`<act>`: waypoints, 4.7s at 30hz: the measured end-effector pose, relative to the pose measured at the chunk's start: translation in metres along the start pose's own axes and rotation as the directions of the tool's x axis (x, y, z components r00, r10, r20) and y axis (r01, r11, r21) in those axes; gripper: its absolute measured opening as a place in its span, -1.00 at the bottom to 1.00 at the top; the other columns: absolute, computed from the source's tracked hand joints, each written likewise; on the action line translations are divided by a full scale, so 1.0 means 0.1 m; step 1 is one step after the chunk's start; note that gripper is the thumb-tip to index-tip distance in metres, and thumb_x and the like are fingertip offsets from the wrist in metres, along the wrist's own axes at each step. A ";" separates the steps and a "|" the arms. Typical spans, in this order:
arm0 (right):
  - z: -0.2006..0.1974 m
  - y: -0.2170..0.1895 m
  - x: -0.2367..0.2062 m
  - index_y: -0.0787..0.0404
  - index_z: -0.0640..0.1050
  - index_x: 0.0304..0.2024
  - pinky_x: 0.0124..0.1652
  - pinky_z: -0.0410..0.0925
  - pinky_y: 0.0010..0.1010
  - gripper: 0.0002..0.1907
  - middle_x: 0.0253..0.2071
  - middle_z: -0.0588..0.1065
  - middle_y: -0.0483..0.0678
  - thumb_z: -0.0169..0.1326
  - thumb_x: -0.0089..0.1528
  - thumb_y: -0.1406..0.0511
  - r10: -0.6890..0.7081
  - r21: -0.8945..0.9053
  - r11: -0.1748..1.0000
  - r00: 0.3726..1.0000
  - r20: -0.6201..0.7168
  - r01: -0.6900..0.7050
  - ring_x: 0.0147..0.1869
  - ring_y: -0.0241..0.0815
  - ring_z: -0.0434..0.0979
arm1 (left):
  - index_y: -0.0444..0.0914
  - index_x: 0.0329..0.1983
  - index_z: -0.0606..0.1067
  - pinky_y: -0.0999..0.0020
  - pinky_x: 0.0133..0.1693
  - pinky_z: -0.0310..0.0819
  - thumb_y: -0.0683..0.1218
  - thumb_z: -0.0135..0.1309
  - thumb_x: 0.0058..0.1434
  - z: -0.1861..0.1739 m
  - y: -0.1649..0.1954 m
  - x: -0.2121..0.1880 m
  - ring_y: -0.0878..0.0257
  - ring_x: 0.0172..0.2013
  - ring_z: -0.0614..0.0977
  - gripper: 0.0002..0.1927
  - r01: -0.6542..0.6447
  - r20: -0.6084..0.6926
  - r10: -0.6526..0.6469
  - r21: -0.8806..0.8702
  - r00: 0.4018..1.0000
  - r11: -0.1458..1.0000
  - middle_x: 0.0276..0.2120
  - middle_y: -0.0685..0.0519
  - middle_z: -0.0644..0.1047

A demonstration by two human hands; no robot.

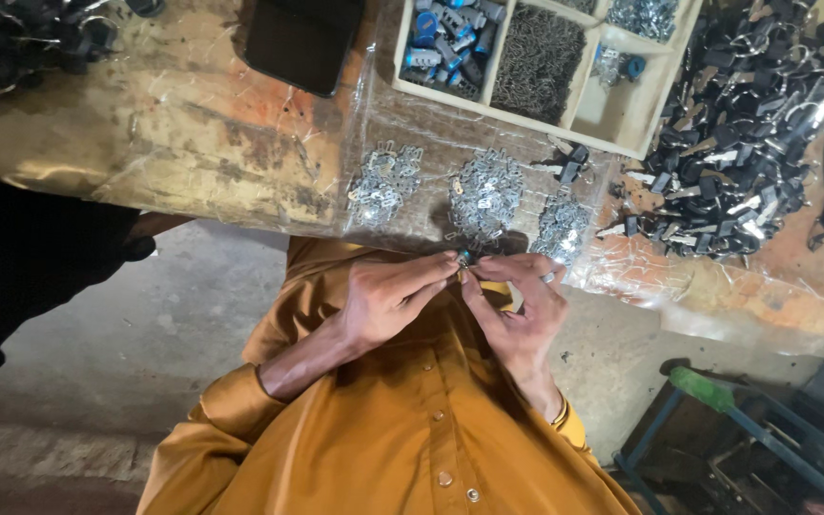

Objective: The person picks small metal fittings with blue plastic inserts from a compartment box and from piles on the table, fits the components together by hand, and places the finished assemblies back into the box compartments. They repeat this assembly cycle continuously throughout the episode.

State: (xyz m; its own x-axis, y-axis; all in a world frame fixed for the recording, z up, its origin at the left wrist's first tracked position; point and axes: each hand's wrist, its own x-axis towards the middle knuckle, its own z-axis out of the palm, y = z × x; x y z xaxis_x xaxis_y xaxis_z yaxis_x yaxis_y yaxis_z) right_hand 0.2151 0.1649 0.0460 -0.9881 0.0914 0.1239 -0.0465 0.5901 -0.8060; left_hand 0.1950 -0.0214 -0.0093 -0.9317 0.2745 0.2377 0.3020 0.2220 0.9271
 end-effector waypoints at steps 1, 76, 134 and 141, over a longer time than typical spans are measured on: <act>-0.03 0.00 -0.01 0.23 0.61 -0.15 0.04 0.37 -0.42 -0.77 -0.18 0.64 -0.09 0.35 0.16 0.43 -0.036 -0.051 0.998 0.999 0.029 0.038 -0.04 -0.23 0.60 | -0.24 -0.02 0.65 0.44 -0.22 0.70 -0.22 0.29 0.24 0.01 0.00 -0.01 0.23 -0.17 0.77 -0.76 0.001 0.009 -0.001 -0.001 1.000 1.000 -0.03 0.01 0.68; 0.10 -0.03 0.06 0.00 0.70 -0.17 0.12 0.11 -0.21 -0.73 -0.14 0.53 -0.26 0.43 0.10 0.37 -0.393 -0.396 0.831 0.916 0.079 0.390 0.04 -0.13 0.39 | -0.32 -0.01 0.64 0.57 -0.50 0.60 -0.25 0.29 0.23 -0.30 -0.07 -0.11 0.39 -0.41 0.71 -0.75 0.305 -0.034 -0.334 -0.329 0.942 0.894 -0.01 -0.02 0.68; 0.15 0.75 -0.29 0.25 0.65 -0.13 -0.07 0.53 -0.38 -0.78 -0.15 0.66 -0.03 0.28 0.17 0.49 0.194 0.136 0.954 0.897 0.396 -0.266 -0.10 -0.26 0.68 | -0.35 -0.03 0.61 0.36 -0.05 0.72 -0.27 0.31 0.23 -0.10 -0.05 0.00 0.16 -0.07 0.76 -0.75 0.115 -0.059 -0.127 -0.172 0.990 0.978 -0.03 -0.06 0.67; 0.07 0.28 -0.37 0.32 0.64 -0.10 -0.30 0.47 -0.57 -0.84 -0.10 0.62 0.06 0.16 0.27 0.53 -0.074 0.336 0.942 0.973 0.220 -0.004 -0.24 -0.30 0.60 | -0.32 -0.04 0.62 0.40 -0.13 0.71 -0.22 0.34 0.20 -0.09 -0.02 -0.01 0.19 -0.10 0.77 -0.73 0.121 -0.055 -0.127 -0.097 0.990 0.988 -0.05 -0.03 0.68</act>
State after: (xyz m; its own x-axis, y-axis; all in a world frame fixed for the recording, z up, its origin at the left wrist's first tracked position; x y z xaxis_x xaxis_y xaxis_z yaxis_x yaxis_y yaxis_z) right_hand 0.2498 0.1728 0.0150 -0.9899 -0.1316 0.0529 -0.0890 0.2860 -0.9541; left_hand 0.1935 -0.0306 -0.0087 -0.9722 0.1922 0.1337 0.1658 0.1614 0.9729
